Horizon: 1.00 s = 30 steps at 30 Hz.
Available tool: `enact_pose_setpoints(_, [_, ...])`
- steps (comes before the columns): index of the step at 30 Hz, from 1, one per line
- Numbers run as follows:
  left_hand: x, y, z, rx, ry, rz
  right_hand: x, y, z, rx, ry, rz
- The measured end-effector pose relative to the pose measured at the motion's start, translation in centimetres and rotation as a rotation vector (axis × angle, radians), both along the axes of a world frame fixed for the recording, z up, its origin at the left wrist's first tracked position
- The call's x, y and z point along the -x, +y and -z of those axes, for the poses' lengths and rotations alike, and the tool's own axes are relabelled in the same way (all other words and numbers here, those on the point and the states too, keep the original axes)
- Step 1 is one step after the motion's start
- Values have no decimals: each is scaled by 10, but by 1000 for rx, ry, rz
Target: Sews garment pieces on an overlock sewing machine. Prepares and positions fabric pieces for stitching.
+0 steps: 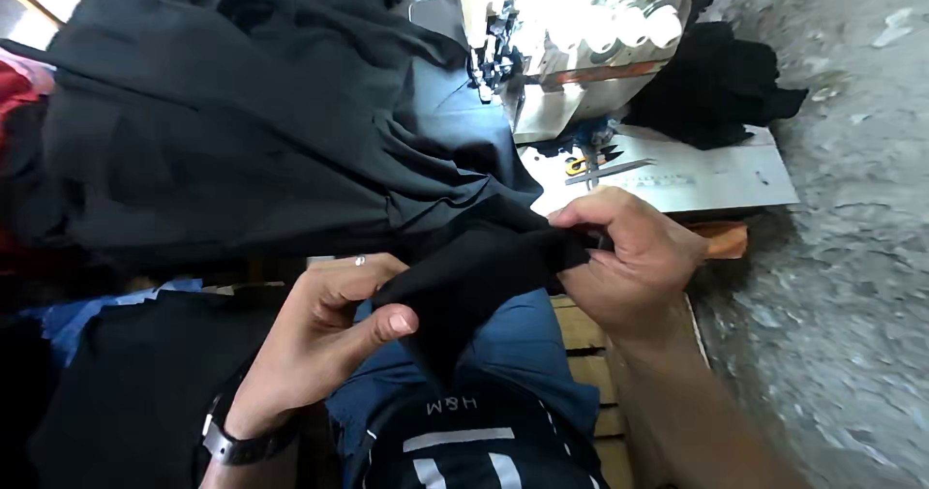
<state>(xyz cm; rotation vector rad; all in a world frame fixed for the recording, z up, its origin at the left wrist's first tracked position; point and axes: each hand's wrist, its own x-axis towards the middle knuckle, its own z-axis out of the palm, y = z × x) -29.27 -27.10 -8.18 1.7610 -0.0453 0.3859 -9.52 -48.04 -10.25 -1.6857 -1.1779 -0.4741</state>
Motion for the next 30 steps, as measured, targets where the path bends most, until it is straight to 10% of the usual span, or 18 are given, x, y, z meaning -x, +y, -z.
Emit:
enact_pose_setpoints(4, [-4, 3, 0, -14, 43, 14, -8, 3, -13, 51, -51, -209])
enact_pose_setpoints(10, [-8, 0, -10, 156, 1, -15, 5, 3, -9, 204, 603, -713])
enact_pose_setpoints(19, [-14, -17, -27, 236, 28, 102, 26, 17, 38, -98, 623, -271])
enact_pose_setpoints(24, [2, 2, -24, 167, 61, -49, 9, 6, 16, -64, 162, -120])
enact_pose_setpoints(30, [-6, -2, -16, 236, 57, -39, 17, 6, 1, 19, 721, -755])
